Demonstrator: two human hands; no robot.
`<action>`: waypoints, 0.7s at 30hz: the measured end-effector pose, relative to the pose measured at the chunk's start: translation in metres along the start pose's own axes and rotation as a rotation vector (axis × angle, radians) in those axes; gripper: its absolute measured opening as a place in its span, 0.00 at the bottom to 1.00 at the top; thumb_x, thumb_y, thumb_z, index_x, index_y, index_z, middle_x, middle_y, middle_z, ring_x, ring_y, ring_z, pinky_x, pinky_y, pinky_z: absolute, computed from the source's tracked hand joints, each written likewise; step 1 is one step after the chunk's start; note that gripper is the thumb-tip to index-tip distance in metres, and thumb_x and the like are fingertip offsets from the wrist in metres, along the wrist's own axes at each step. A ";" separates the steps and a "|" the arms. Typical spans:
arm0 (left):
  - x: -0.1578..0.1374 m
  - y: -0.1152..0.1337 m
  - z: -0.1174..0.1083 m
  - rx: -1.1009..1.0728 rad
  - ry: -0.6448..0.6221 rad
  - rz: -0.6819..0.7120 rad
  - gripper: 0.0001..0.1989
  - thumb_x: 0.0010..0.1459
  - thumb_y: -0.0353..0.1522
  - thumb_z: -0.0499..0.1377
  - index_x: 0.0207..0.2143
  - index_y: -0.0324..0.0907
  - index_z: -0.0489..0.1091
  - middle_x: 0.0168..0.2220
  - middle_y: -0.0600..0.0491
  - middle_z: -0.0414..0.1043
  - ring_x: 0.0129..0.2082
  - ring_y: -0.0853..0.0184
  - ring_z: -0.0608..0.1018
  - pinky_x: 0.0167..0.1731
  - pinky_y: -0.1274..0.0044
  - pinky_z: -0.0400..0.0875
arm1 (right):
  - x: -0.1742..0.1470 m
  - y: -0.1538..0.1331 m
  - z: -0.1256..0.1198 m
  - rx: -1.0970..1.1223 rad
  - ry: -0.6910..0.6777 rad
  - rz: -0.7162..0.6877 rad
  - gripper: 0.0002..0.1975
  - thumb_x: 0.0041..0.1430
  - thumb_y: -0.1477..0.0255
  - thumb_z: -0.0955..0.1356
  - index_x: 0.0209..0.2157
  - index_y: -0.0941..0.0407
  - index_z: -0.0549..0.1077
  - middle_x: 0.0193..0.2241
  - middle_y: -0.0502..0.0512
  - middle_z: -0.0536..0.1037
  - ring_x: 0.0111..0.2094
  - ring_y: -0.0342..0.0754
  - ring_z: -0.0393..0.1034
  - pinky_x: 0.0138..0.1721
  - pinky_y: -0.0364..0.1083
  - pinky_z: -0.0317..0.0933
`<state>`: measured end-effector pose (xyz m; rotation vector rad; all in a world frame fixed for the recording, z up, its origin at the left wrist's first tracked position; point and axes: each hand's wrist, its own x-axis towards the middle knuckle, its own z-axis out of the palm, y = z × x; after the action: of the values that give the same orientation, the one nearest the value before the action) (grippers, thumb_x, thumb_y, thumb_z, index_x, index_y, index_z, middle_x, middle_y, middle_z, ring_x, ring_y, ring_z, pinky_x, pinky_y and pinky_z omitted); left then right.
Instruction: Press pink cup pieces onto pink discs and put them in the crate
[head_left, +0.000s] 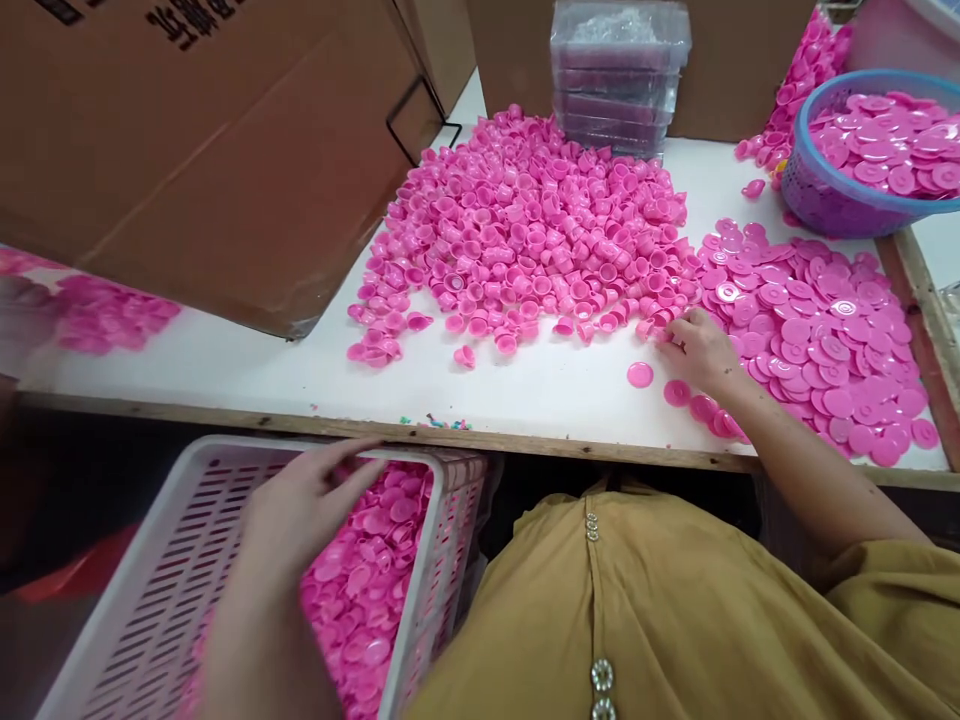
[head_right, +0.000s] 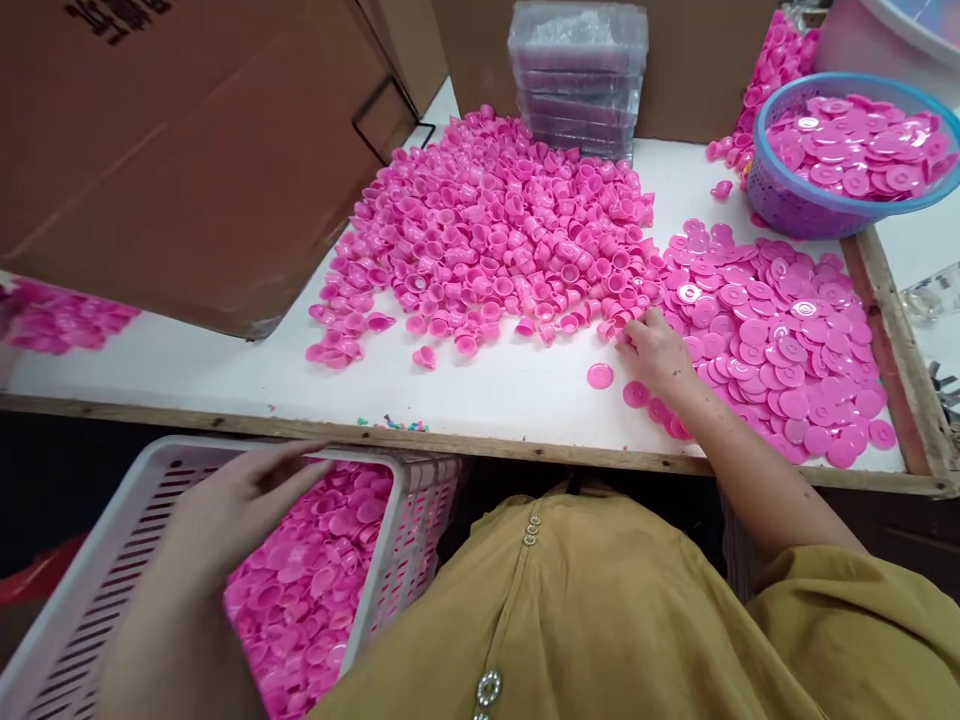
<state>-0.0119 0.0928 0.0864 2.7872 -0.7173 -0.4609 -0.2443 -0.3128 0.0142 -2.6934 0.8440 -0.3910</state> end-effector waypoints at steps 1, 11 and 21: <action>0.004 0.026 0.012 -0.096 0.038 0.124 0.21 0.54 0.49 0.54 0.42 0.47 0.75 0.38 0.52 0.76 0.38 0.57 0.77 0.42 0.66 0.72 | -0.002 0.000 -0.002 0.032 0.006 -0.008 0.08 0.57 0.70 0.66 0.31 0.58 0.75 0.37 0.61 0.72 0.33 0.50 0.67 0.29 0.46 0.57; 0.061 0.257 0.150 -0.147 -0.115 0.822 0.13 0.57 0.35 0.59 0.45 0.41 0.72 0.46 0.45 0.66 0.42 0.61 0.73 0.40 0.72 0.70 | -0.014 -0.002 0.001 0.484 -0.136 0.243 0.10 0.59 0.68 0.67 0.42 0.56 0.72 0.29 0.54 0.77 0.28 0.47 0.72 0.30 0.45 0.65; 0.042 0.174 0.109 -0.793 -0.323 0.379 0.14 0.57 0.33 0.58 0.46 0.42 0.74 0.36 0.53 0.72 0.25 0.74 0.74 0.27 0.79 0.73 | 0.000 -0.048 0.009 0.332 -0.388 -0.003 0.07 0.56 0.74 0.70 0.35 0.56 0.81 0.30 0.54 0.76 0.32 0.46 0.72 0.37 0.45 0.65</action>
<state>-0.0897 -0.0920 0.0261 1.8141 -0.8620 -0.8899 -0.2166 -0.2734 0.0226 -2.3502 0.6005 -0.0006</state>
